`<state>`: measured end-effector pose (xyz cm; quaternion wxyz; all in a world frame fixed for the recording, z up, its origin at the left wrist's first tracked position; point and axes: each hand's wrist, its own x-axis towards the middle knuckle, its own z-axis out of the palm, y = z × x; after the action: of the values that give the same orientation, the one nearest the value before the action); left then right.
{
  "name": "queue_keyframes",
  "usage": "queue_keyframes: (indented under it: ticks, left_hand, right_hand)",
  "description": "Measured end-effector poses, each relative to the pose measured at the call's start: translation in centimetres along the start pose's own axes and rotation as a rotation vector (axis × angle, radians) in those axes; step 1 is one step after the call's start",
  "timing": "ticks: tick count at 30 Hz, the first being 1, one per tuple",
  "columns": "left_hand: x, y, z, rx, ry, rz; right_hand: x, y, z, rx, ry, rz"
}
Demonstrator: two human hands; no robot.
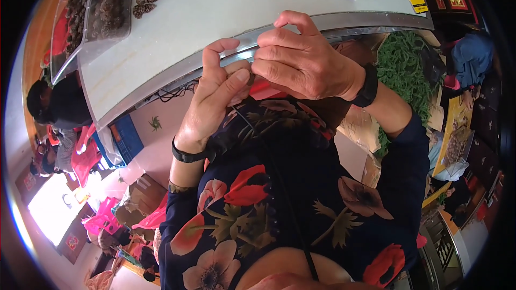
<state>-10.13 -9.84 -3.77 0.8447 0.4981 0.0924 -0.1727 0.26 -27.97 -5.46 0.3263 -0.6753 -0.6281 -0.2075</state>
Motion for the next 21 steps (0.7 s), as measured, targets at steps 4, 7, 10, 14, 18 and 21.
queue_keyframes:
  ticks: [4,7,10,14,18,21]
  left_hand:
    - [0.0,-0.1,1.1,0.338,0.075,0.163]
    - [-0.2,-1.0,1.1,0.826,0.123,0.396]
    - [0.4,-2.2,0.1,1.149,0.139,0.542]
    - [1.7,-3.2,-0.3,0.982,0.219,0.491]
    - [1.3,-2.8,-0.7,0.520,0.308,0.339]
    - [1.4,-2.3,-0.8,0.318,0.306,0.258]
  right_hand:
    - [0.1,-0.4,-0.1,0.140,-0.020,0.098]
    - [-0.1,-0.9,0.2,0.254,-0.046,0.261]
    - [-0.4,-1.4,0.4,0.551,-0.200,0.676]
    - [-1.1,-0.7,1.3,0.937,-0.191,1.055]
    - [-0.9,-1.7,1.1,1.107,0.053,1.178]
    - [-1.7,-2.7,2.5,1.051,0.173,1.166]
